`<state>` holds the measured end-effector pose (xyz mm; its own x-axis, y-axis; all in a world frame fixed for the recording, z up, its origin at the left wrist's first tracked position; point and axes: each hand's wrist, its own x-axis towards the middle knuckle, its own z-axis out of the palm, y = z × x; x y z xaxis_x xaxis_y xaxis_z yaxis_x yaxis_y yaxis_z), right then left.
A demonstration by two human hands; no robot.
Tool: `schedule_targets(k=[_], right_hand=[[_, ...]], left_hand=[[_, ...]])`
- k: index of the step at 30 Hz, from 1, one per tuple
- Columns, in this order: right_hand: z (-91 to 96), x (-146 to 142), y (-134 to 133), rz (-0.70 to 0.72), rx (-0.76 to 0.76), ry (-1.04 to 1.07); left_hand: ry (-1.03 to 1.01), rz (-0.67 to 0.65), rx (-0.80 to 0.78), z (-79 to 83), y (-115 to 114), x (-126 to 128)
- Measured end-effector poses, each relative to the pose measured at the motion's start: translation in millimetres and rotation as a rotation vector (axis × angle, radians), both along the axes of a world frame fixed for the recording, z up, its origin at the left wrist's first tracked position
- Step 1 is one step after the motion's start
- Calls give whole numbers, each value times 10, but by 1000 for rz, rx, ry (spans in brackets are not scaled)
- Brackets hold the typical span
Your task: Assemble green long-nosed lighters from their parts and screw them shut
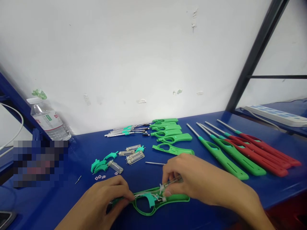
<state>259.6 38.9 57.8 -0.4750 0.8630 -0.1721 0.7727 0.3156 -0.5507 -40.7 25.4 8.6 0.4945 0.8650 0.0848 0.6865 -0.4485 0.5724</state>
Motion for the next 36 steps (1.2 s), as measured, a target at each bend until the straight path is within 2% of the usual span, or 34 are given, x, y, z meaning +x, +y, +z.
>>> schedule_targets(k=[13,23,36], right_hand=[[-9,6,-58,-5,-28,23],[-92,100,-62,73,7,41],[-46,66,-39,69,15,17]], left_hand=[[67,-1,6,51,-19,21],[60,-2,-23,52,-18,46],[86,-11,-25,64,-23,37]])
